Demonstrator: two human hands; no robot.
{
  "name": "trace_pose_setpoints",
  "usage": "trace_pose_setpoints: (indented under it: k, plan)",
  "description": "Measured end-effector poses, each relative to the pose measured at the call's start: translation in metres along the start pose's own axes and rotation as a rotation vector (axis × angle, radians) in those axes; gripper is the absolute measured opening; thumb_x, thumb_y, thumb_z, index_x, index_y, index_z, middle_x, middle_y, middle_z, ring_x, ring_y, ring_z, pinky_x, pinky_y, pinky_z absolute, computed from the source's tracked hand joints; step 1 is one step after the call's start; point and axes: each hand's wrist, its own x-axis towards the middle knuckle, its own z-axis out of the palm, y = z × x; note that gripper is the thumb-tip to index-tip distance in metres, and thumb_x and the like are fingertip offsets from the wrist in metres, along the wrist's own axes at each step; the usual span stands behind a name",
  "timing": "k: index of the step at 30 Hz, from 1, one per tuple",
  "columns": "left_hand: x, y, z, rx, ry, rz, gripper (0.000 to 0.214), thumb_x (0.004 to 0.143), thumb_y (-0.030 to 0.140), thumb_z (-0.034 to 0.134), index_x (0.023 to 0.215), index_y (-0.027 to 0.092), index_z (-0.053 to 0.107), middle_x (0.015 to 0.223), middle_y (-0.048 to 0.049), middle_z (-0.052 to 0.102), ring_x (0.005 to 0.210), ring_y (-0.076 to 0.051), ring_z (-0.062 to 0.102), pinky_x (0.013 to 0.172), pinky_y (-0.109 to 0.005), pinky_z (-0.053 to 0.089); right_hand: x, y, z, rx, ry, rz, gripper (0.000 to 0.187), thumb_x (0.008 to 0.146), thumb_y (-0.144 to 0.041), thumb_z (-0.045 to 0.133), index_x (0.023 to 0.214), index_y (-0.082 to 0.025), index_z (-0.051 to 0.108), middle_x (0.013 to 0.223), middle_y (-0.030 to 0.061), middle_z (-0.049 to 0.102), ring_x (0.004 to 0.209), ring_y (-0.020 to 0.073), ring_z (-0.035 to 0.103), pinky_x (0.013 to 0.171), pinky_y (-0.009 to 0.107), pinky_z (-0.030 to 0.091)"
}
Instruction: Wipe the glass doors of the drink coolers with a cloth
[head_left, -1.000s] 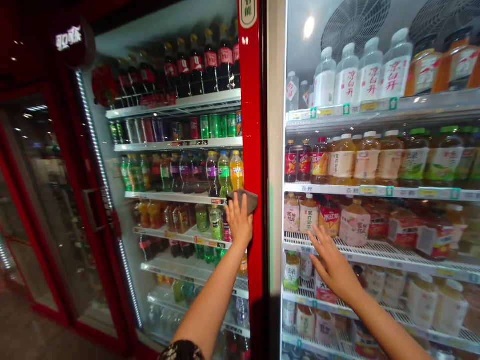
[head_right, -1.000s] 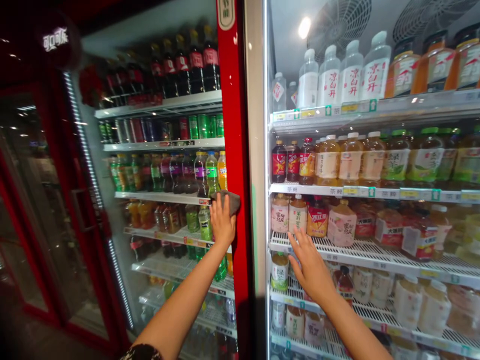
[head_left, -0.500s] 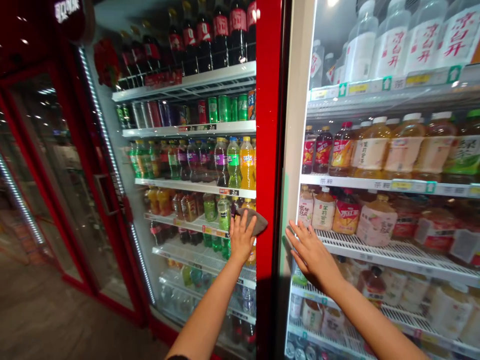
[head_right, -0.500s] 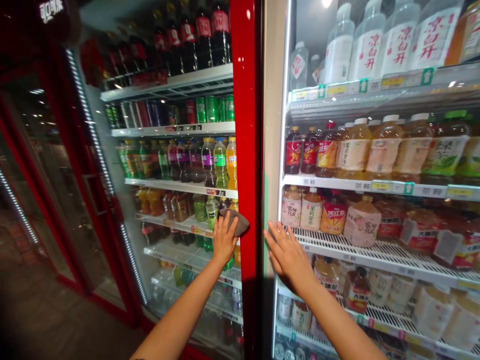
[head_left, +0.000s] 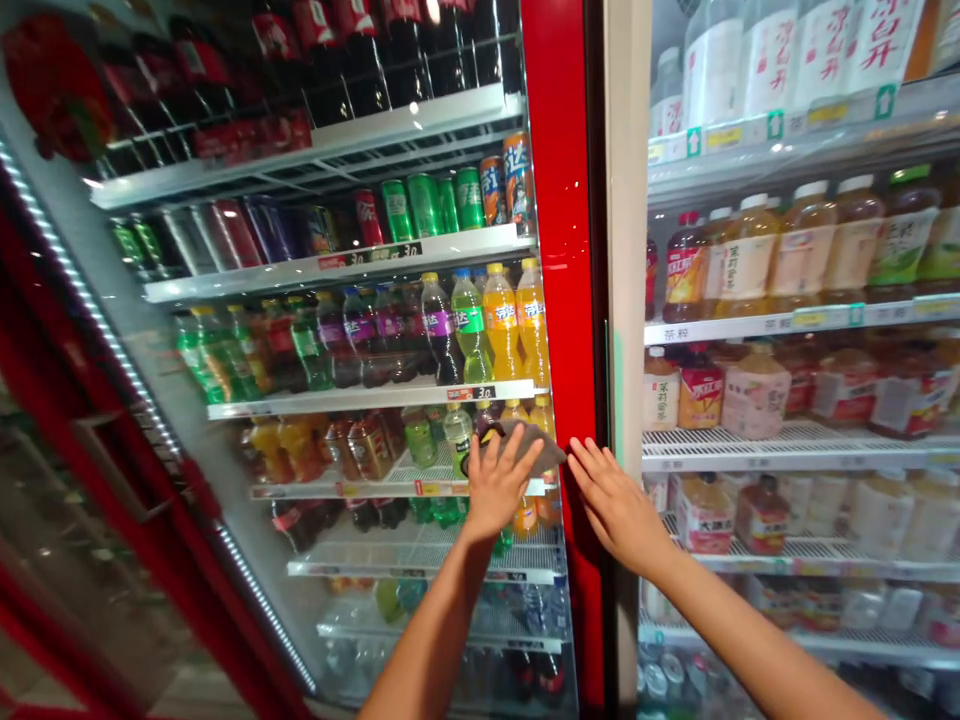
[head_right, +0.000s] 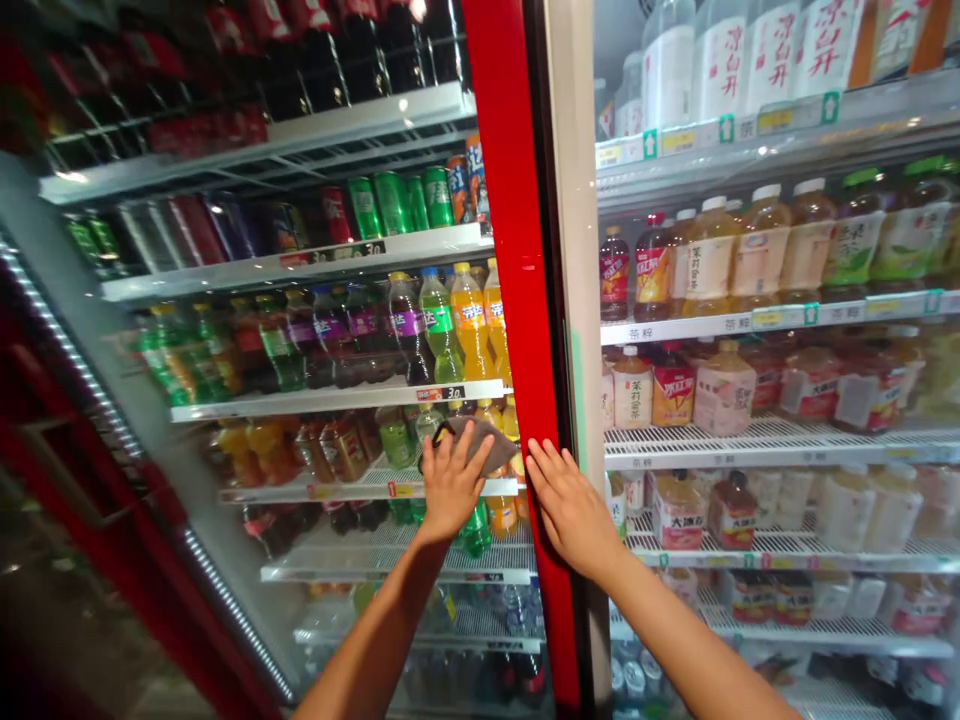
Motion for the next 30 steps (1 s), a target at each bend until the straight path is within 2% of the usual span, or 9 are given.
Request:
trace_pose_setpoints:
  k: [3,5,8,11,15,19,23,26,30]
  plan:
    - [-0.013,-0.007,0.002,0.009,0.060,-0.243,0.086,0.081,0.032,0.077,0.156,0.038,0.036,0.166,-0.0051,0.032,0.149,-0.038,0.034,0.125,-0.068,0.011,0.001,-0.013,0.001,-0.026,-0.006,0.030,0.084,0.094,-0.003,0.038,0.163,-0.023,-0.004,0.166,0.0113,0.029,0.156,0.0256,0.018,0.122,0.059,0.035]
    - [-0.035,0.004,0.011,0.019,0.127,-0.265,0.081,0.081,0.034,0.077,0.154,0.037,0.040,0.164,-0.0059,0.036,0.147,-0.038,0.039,0.125,-0.067,0.013,0.001,-0.020,0.000,-0.042,-0.001,0.035,0.083,0.094,-0.004,0.039,0.163,-0.023,-0.003,0.166,0.0120,0.029,0.156,0.0257,0.018,0.121,0.059,0.035]
    - [-0.056,0.021,0.021,-0.004,0.171,0.049,0.063,0.091,0.034,0.065,0.150,0.044,0.045,0.160,0.0019,0.042,0.145,-0.030,0.043,0.128,-0.060,0.011,0.005,-0.030,-0.003,-0.040,0.013,0.049,0.082,0.095,-0.006,0.041,0.164,-0.025,0.001,0.167,0.0116,0.026,0.156,0.0267,0.019,0.121,0.060,0.035]
    - [-0.043,0.010,0.013,-0.027,0.102,0.236,0.062,0.095,0.033,0.060,0.152,0.046,0.040,0.162,0.0060,0.038,0.149,-0.026,0.037,0.129,-0.059,0.006,0.012,-0.038,-0.003,-0.019,0.023,0.078,0.082,0.095,-0.006,0.041,0.164,-0.029,0.003,0.169,0.0093,0.021,0.156,0.0276,0.018,0.121,0.060,0.034]
    - [-0.019,-0.036,-0.012,-0.037,0.038,-0.107,0.083,0.087,0.030,0.071,0.158,0.042,0.029,0.168,-0.0005,0.027,0.150,-0.034,0.034,0.126,-0.064,0.013,0.019,-0.039,0.011,-0.065,0.000,0.090,0.088,0.091,-0.001,0.040,0.164,-0.027,-0.002,0.171,0.0087,0.008,0.157,0.0286,0.012,0.121,0.057,0.036]
    - [-0.056,-0.059,-0.011,0.010,0.080,-0.494,0.092,0.081,0.027,0.076,0.160,0.030,0.029,0.168,-0.0121,0.024,0.147,-0.041,0.037,0.121,-0.068,0.024,0.016,-0.033,0.039,-0.217,-0.036,0.121,0.091,0.090,0.001,0.039,0.162,-0.021,-0.012,0.170,0.0117,0.000,0.157,0.0301,0.007,0.120,0.057,0.037]
    - [-0.096,-0.045,0.005,-0.003,0.011,-0.056,0.079,0.087,0.026,0.069,0.156,0.042,0.034,0.165,-0.0014,0.033,0.140,-0.034,0.047,0.124,-0.066,0.019,0.010,-0.029,0.062,-0.350,-0.029,0.136,0.088,0.096,-0.007,0.042,0.159,-0.016,-0.018,0.169,0.0139,-0.001,0.156,0.0332,0.004,0.119,0.060,0.037]
    - [-0.082,-0.044,0.003,-0.012,0.004,0.206,0.070,0.094,0.024,0.058,0.155,0.047,0.033,0.166,0.0081,0.031,0.144,-0.026,0.043,0.129,-0.057,0.011,0.007,-0.027,0.071,-0.406,-0.022,0.136,0.088,0.100,-0.019,0.048,0.160,-0.013,-0.017,0.168,0.0165,-0.002,0.156,0.0361,0.005,0.119,0.060,0.036]
    - [-0.048,-0.067,-0.017,-0.033,0.025,-0.093,0.078,0.090,0.028,0.066,0.158,0.042,0.028,0.169,0.0018,0.024,0.149,-0.032,0.037,0.127,-0.061,0.015,0.006,-0.025,0.078,-0.446,0.009,0.148,0.087,0.102,-0.028,0.048,0.160,-0.011,-0.014,0.168,0.0182,0.000,0.156,0.0373,0.010,0.120,0.060,0.033]
